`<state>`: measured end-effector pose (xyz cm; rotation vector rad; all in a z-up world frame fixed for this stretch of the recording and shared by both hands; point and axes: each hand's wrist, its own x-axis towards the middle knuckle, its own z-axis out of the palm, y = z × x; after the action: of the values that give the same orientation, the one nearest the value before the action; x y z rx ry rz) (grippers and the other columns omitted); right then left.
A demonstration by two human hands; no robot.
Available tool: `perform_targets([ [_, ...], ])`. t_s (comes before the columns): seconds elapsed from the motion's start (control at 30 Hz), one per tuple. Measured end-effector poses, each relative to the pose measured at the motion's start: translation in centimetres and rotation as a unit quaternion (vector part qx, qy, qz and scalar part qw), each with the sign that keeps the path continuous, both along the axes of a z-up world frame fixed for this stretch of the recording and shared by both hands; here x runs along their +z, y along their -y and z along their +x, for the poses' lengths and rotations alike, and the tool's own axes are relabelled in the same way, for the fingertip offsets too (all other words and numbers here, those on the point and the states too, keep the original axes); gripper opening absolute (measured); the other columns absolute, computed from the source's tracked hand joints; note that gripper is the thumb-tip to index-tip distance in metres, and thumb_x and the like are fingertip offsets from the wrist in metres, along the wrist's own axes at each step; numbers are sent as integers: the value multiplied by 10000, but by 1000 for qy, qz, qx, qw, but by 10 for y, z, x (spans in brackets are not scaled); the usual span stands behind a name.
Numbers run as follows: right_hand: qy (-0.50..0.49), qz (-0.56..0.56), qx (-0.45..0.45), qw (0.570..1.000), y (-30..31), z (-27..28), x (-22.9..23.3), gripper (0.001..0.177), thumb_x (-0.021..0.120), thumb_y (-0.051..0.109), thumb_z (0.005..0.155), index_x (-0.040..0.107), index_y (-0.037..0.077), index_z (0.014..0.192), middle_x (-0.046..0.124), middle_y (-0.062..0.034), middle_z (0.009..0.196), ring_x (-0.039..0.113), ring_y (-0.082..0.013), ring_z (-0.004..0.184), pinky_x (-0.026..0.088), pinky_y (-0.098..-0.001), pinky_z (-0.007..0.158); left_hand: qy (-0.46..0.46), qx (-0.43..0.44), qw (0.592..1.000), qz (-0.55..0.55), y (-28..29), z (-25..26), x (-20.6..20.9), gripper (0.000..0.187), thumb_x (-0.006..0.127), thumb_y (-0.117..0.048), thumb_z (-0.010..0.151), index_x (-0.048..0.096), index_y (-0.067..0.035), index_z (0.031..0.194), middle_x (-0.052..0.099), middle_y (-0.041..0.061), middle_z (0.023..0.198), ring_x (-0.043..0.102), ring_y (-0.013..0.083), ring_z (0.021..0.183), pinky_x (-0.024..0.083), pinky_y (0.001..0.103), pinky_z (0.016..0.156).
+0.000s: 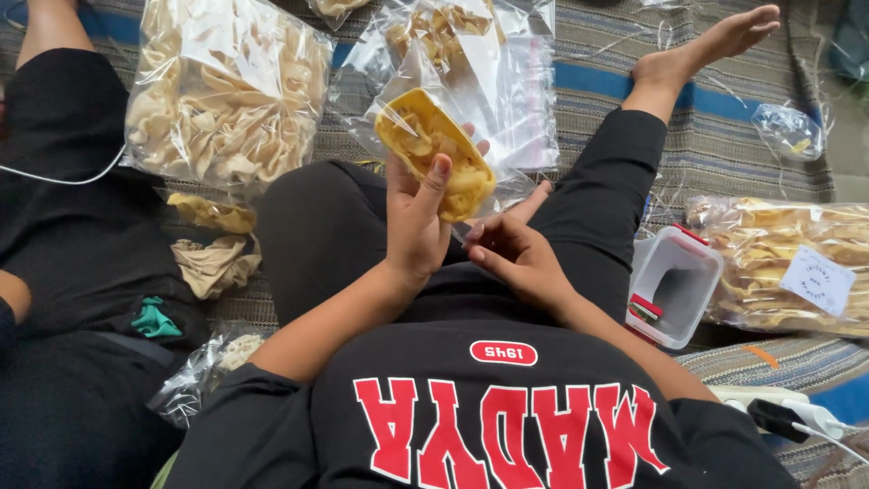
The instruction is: Manually packing fried snacks into individual plastic bags while sitting on the floor.
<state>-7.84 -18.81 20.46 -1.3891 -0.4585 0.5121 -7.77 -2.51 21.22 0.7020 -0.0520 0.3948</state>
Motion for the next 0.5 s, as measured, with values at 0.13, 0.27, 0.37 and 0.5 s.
perform_targets([
  [0.13,-16,3,-21,1000,-7,-2,6,156,737,92,956,681,-45,1009,702,-116,823,676,-162,799,554,-320,751,4,17,1000,6,10,-4,-3,620,565,-180,1106,221,-205,1621,521,269,1475,540,491,1326,476,647,1047],
  [0.27,-2,3,1,1000,-4,-1,-28,141,756,71,933,682,-31,997,701,-103,818,645,-136,779,542,-301,708,-18,2,999,-29,12,-8,0,593,550,-137,1099,252,-202,1608,539,297,1443,552,526,1283,501,669,1012],
  [0.37,59,5,51,997,3,3,-34,265,787,129,904,641,-23,1065,716,-142,879,680,-184,777,557,-332,702,-24,-8,999,-25,5,-5,-2,580,573,-130,1093,287,-196,1594,563,283,1423,577,511,1263,522,652,995],
  [0.5,-11,93,-45,995,14,14,-35,642,605,529,977,466,20,1344,635,-126,1193,707,-148,959,609,-301,851,-36,9,999,22,-7,7,-23,610,691,-82,1027,382,-134,1550,587,274,1406,612,509,1202,551,652,938],
])
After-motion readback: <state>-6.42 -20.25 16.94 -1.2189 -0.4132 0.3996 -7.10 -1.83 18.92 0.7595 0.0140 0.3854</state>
